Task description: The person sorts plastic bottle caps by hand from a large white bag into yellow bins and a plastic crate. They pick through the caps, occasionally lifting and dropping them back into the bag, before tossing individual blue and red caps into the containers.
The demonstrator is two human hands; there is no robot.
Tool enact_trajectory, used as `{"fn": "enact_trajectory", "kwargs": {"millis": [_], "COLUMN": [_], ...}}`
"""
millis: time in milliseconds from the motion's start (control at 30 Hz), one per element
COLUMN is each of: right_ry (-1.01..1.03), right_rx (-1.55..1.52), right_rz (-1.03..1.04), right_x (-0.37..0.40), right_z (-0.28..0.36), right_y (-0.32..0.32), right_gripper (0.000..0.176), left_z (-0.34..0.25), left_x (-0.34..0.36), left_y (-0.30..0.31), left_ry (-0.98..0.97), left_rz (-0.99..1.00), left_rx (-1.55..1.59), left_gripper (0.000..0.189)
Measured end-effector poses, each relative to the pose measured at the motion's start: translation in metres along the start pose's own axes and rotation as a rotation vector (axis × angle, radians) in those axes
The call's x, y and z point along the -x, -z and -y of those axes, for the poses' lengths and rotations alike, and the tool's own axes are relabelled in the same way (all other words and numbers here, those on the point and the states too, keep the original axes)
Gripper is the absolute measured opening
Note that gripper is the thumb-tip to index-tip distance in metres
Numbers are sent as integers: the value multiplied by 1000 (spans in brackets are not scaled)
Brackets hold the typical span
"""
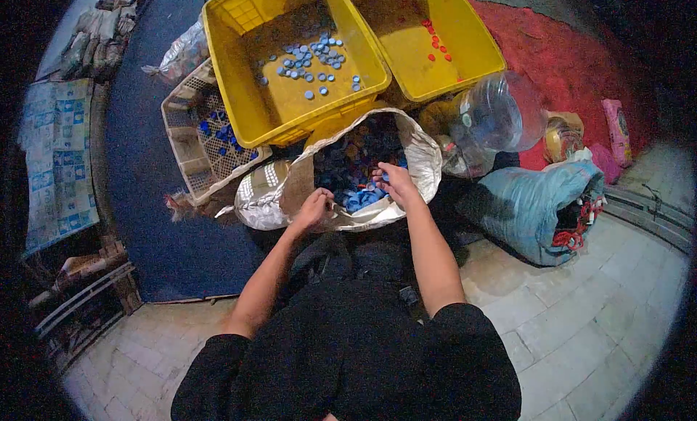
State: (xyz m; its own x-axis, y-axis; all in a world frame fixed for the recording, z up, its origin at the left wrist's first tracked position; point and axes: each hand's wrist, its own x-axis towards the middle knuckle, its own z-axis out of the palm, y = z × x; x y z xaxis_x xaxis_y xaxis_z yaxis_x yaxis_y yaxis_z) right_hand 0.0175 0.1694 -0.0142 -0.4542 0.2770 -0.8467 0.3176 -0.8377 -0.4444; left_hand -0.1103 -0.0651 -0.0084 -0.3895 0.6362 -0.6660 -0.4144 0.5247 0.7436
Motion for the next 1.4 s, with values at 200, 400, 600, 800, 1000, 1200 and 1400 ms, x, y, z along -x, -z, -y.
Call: {"fn": "enact_trajectory", "kwargs": {"millis": [200, 400, 600, 800, 1000, 1200, 1400], "right_ry": [80, 565, 407, 457, 365, 176, 323], "right_rx": [470, 1228, 1168, 1140, 1393, 1494, 1571], "right_rz": [59, -268, -510, -540, -432, -431, -397], "right_x": [2, -6, 17, 8, 14, 12, -7], "right_z": [-30, -65, -50, -49, -45, -40, -50], "right_y": [6, 33, 28, 39, 19, 9, 24], "right_gripper": [27, 22, 19, 21, 30, 35, 37], "left_z": [-54, -28, -5, -35, -16, -4, -22], "left_x": [14, -20, -31, -20, -25, -19, 7], "left_y": [-35, -54, -54, -49, -5, 4, -19], "left_ry": [-84, -34, -207, -122, -87, 234, 348], "left_rz": [-37, 45, -15, -169, -110, 5, -66], "left_rx": [-976, -1234, -1307, -976, -540, 194, 662], "left_gripper": [31, 30, 23, 30, 35, 26, 25]}}
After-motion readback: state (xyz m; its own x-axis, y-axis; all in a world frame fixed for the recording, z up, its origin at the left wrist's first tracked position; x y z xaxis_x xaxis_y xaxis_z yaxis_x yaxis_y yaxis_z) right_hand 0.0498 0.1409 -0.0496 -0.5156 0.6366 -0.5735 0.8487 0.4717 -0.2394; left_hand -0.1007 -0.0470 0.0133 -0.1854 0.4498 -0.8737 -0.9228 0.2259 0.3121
